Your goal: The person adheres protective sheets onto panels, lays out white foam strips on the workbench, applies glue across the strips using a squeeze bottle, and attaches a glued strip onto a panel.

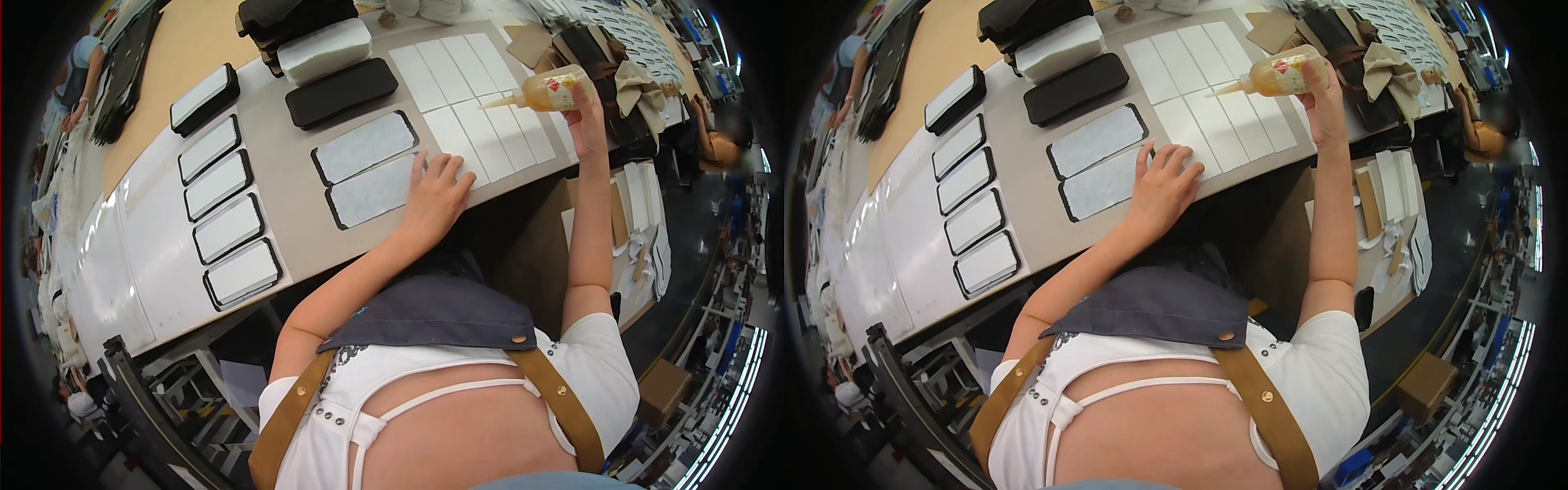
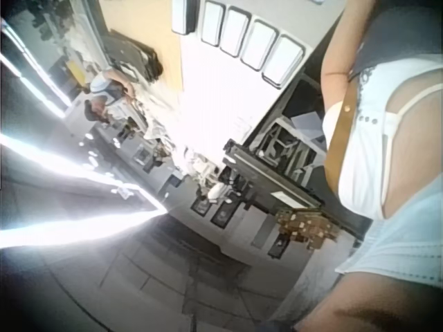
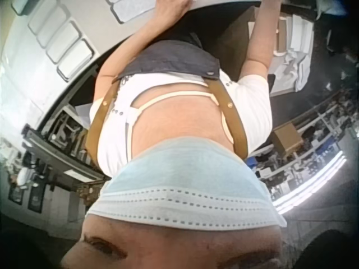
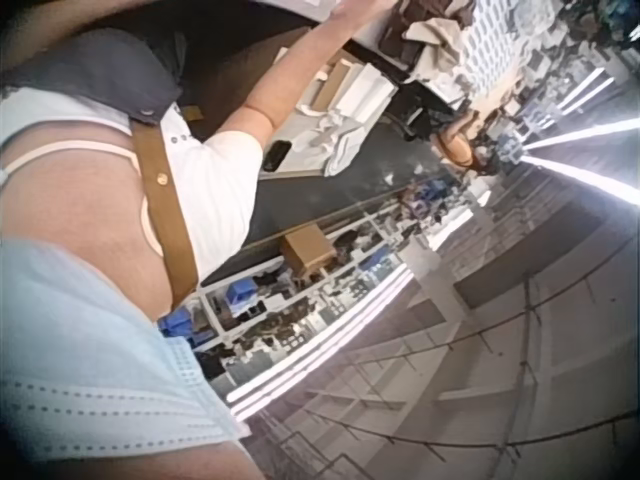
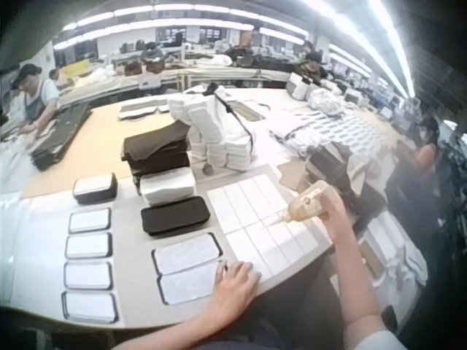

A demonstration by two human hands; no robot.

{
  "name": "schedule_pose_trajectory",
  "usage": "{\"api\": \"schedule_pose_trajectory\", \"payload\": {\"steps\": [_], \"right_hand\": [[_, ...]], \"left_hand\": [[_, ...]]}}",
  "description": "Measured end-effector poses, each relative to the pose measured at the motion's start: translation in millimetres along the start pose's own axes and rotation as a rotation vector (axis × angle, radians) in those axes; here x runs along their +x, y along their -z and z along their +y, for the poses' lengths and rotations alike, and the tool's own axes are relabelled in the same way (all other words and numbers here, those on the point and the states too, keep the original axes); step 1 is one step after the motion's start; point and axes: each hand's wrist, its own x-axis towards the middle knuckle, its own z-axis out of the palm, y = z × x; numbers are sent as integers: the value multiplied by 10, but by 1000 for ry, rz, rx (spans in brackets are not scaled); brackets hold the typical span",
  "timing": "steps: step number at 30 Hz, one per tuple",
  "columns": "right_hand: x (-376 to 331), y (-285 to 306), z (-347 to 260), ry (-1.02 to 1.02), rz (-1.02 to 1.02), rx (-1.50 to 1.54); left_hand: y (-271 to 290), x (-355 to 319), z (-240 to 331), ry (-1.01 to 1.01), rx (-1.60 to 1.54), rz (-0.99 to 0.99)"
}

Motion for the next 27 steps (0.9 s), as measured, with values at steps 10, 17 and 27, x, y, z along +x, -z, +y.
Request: {"api": "schedule_pose_trajectory", "payload": {"steps": [10,17,27], "right_hand": [[105,-367,-13,9,-52,-123],[164,-563,2,-12,-72,-132],[281,-803,165,-53,-134,-164]], "left_hand": [[22,-67,12,0,0,9],[72,-127,32,-11,-44,13],[71,-174,14,-10,-91,80]]}}
